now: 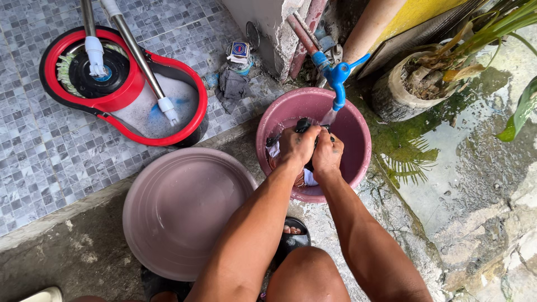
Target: The person washes items of clothing by hand in a basin of soapy water, rinsing them and wringing them out.
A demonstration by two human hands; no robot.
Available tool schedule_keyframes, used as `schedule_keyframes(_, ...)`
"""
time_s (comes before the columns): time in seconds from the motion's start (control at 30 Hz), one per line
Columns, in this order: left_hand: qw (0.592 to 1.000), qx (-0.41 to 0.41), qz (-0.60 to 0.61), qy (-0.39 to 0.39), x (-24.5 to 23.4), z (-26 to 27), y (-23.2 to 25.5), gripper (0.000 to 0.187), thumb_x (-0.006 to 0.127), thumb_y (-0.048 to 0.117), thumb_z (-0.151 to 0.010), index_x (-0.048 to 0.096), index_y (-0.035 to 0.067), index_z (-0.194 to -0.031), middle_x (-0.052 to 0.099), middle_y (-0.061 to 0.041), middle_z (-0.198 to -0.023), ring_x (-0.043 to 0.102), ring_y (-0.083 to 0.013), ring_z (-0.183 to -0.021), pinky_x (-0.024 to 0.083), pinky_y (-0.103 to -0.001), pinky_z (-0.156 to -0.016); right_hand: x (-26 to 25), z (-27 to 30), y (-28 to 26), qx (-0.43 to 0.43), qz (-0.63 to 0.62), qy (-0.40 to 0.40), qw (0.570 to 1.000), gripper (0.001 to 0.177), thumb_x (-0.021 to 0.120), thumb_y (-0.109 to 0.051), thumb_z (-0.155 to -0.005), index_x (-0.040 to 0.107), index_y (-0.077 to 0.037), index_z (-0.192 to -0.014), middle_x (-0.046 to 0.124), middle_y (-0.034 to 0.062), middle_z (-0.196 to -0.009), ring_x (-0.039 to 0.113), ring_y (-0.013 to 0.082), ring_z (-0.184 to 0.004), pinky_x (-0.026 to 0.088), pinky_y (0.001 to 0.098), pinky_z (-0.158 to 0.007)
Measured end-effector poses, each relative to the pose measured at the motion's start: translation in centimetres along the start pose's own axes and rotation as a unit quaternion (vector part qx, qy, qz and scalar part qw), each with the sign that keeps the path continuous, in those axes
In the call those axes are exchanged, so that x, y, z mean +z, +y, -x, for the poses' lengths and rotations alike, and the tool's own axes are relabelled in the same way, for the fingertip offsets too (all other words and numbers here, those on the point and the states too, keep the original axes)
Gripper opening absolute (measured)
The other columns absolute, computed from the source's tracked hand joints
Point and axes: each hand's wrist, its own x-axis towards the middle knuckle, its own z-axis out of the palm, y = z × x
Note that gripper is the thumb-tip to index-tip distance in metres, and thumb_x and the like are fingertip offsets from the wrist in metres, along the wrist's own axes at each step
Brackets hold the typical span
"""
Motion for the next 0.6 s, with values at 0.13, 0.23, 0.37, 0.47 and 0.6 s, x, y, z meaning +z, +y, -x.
schedule_keyframes(0.13,0.993,-0.052,0.085,-0.063,1.0,-2.7,-2.7,0.057,0.068,0.047,-0.088,0.067,-0.002,-0.118,0.065,-0.019,-0.117,0.062,-0.0297,-0.111,0.045,-0.045,-0.097,-0.3,1.4,-0.7,-0.090,0.179,-0.018,0.979,0.041,0.054,-0.030,-0.105,0.061,0.000,-0.078,0.055,0.0015,-0.065,0.046,0.0127,-0.061,0.040,0.0373,-0.056)
schedule_keyframes(0.23,0.990,-0.049,0.112,-0.072,0.8,-2.6,-2.8,0.063,0.065,0.047,-0.081,0.072,-0.005,-0.115,0.072,-0.024,-0.120,0.065,-0.0336,-0.115,0.047,-0.045,-0.099,-0.2,2.8,-1.9,-0.142,0.256,-0.013,0.956,0.040,0.052,-0.032,-0.102,0.064,-0.001,-0.081,0.062,0.0050,-0.062,0.054,0.0119,-0.057,0.045,0.0365,-0.055)
schedule_keyframes(0.37,0.997,-0.056,0.045,-0.005,-1.3,-0.6,-1.8,0.062,0.069,0.051,-0.081,0.074,-0.001,-0.113,0.073,-0.019,-0.113,0.068,-0.0285,-0.103,0.051,-0.043,-0.092,0.7,4.2,-3.2,-0.180,0.287,-0.027,0.941,0.044,0.053,-0.033,-0.105,0.065,0.002,-0.081,0.062,0.0105,-0.062,0.055,0.0156,-0.058,0.047,0.0397,-0.058)
schedule_keyframes(0.47,0.998,-0.032,0.046,0.033,-3.6,1.6,-1.6,0.059,0.071,0.051,-0.080,0.077,0.000,-0.108,0.076,-0.015,-0.104,0.071,-0.0248,-0.092,0.055,-0.042,-0.083,1.8,5.2,-4.0,-0.208,0.364,-0.044,0.907,0.042,0.057,-0.035,-0.102,0.068,0.002,-0.087,0.063,0.0129,-0.066,0.060,0.0200,-0.058,0.047,0.0416,-0.059)
schedule_keyframes(0.6,0.993,0.023,0.116,0.007,-8.3,3.8,-1.1,0.056,0.079,0.049,-0.074,0.077,0.004,-0.107,0.077,-0.010,-0.103,0.071,-0.0192,-0.091,0.056,-0.038,-0.081,2.7,5.8,-4.7,-0.192,0.271,-0.198,0.922,0.041,0.054,-0.040,-0.105,0.071,-0.002,-0.109,0.074,0.0114,-0.092,0.067,0.0193,-0.083,0.052,0.0353,-0.076)
